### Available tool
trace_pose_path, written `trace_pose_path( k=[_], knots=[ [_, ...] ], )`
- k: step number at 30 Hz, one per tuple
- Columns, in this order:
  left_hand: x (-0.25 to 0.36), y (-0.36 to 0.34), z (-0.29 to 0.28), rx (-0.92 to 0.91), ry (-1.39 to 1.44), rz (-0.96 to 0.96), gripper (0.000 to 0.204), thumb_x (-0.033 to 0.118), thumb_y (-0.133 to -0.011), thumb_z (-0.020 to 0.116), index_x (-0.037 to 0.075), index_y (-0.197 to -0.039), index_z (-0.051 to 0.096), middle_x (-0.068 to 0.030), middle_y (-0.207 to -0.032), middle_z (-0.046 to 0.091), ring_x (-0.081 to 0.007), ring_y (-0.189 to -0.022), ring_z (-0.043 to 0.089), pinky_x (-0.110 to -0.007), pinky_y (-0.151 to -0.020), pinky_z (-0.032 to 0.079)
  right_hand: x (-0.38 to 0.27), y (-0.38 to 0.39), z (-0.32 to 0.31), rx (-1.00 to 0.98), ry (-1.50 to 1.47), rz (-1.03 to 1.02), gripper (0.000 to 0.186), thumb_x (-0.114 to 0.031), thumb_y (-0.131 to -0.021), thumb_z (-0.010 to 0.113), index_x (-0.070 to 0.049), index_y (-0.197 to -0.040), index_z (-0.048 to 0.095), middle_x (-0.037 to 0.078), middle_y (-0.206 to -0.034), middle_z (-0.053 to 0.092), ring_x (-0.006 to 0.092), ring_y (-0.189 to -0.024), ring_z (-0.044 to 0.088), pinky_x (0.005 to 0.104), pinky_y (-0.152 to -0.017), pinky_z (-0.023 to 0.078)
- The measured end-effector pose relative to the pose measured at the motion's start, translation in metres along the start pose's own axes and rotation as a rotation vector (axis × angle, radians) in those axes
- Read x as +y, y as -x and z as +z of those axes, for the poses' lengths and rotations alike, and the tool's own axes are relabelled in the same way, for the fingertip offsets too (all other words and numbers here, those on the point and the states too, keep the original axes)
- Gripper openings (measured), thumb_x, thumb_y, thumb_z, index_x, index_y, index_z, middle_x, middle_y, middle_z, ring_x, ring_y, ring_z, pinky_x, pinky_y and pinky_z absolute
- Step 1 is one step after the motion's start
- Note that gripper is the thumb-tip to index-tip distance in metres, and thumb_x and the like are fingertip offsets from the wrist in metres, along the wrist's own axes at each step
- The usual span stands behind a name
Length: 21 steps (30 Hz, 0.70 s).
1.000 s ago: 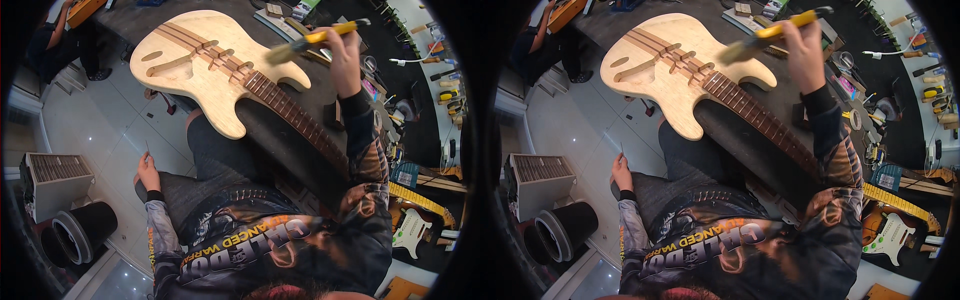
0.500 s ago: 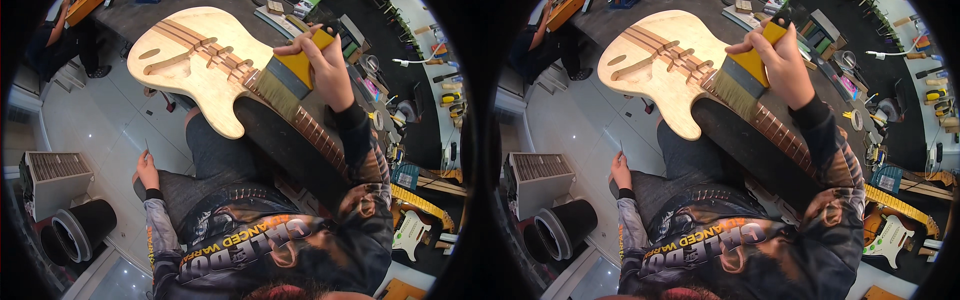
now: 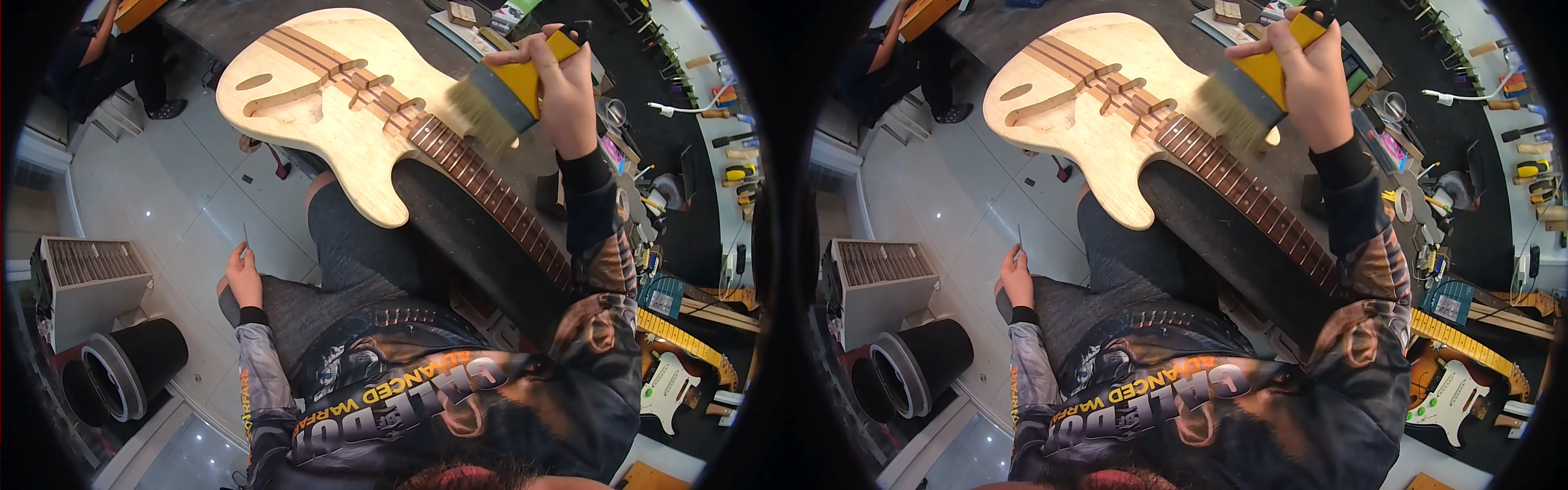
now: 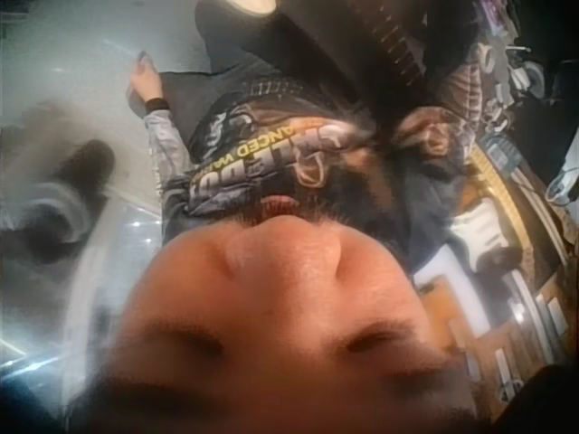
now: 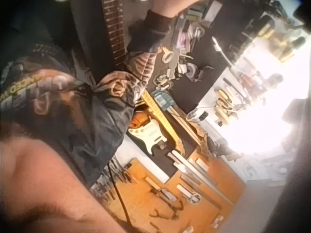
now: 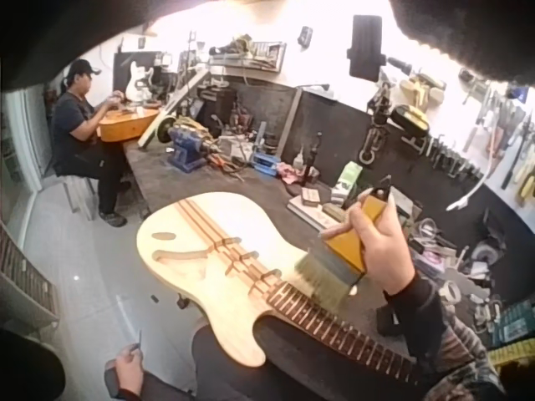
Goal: The person uses a file to sand the frets on a guitar neck, then uses a brush to clear away debris before continuing to sand a different fret.
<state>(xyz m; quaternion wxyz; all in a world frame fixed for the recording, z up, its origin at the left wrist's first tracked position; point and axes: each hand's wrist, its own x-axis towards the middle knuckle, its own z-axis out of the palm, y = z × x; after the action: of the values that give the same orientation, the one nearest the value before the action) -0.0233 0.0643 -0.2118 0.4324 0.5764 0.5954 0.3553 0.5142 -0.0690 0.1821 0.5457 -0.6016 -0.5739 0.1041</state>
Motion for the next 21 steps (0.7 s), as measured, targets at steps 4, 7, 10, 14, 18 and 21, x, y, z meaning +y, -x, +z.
trace_pose_path(
  k=[4, 7, 10, 14, 18, 21],
  knots=[
    [0.006, -0.002, 0.002, -0.054, -0.071, -0.023, 0.038, 0.014, -0.116, 0.068, -0.005, -0.148, 0.073, -0.0076, -0.089, 0.081, -0.0135, -0.078, 0.068, -0.034, -0.078, 0.054, 0.019, 0.009, 0.005, -0.122, -0.204, 0.062, 0.024, -0.012, -0.125, 0.054, -0.006, -0.146, 0.044, 0.010, -0.115, 0.069, 0.0371, -0.121, 0.083, 0.0460, -0.112, 0.062],
    [0.005, 0.000, 0.002, -0.051, -0.081, -0.029, 0.038, 0.016, -0.115, 0.068, -0.005, -0.147, 0.074, -0.0079, -0.086, 0.080, -0.0148, -0.077, 0.067, -0.035, -0.077, 0.054, 0.009, 0.007, -0.013, -0.082, 0.133, -0.059, 0.026, -0.009, -0.123, 0.057, -0.004, -0.147, 0.047, 0.009, -0.115, 0.069, 0.0311, -0.117, 0.083, 0.0409, -0.109, 0.062],
    [0.005, -0.003, 0.005, -0.089, -0.170, -0.005, 0.038, 0.018, -0.114, 0.071, -0.004, -0.144, 0.076, -0.0117, -0.083, 0.079, -0.0184, -0.075, 0.069, -0.037, -0.076, 0.055, 0.007, 0.008, -0.043, -0.018, 0.339, -0.006, 0.027, -0.010, -0.123, 0.061, -0.002, -0.147, 0.052, 0.009, -0.116, 0.070, 0.0248, -0.108, 0.082, 0.0370, -0.106, 0.063],
    [0.000, -0.014, 0.013, -0.215, -0.404, -0.047, 0.036, 0.020, -0.109, 0.074, -0.003, -0.137, 0.081, -0.0227, -0.087, 0.080, -0.0326, -0.079, 0.077, -0.045, -0.079, 0.059, 0.017, 0.020, -0.072, -0.038, 0.612, 0.079, 0.036, -0.022, -0.120, 0.068, -0.006, -0.152, 0.060, 0.019, -0.112, 0.080, 0.0321, -0.107, 0.083, 0.0431, -0.096, 0.062],
    [-0.016, -0.020, 0.026, -0.294, -0.508, 0.049, 0.036, 0.021, -0.106, 0.075, -0.002, -0.132, 0.083, -0.0286, -0.096, 0.083, -0.0435, -0.090, 0.082, -0.050, -0.087, 0.063, 0.029, 0.043, -0.065, -0.147, 0.912, 0.086, 0.040, -0.024, -0.115, 0.071, -0.007, -0.150, 0.060, 0.029, -0.112, 0.078, 0.0519, -0.107, 0.076, 0.0554, -0.091, 0.059],
    [-0.021, -0.023, 0.032, -0.335, -0.615, 0.128, 0.036, 0.022, -0.103, 0.076, -0.001, -0.129, 0.085, -0.0306, -0.103, 0.084, -0.0480, -0.100, 0.083, -0.054, -0.093, 0.064, 0.051, 0.062, -0.072, -0.292, 0.966, 0.150, 0.036, -0.020, -0.115, 0.069, -0.006, -0.147, 0.061, 0.027, -0.119, 0.078, 0.0489, -0.113, 0.075, 0.0567, -0.098, 0.058]
  ],
)
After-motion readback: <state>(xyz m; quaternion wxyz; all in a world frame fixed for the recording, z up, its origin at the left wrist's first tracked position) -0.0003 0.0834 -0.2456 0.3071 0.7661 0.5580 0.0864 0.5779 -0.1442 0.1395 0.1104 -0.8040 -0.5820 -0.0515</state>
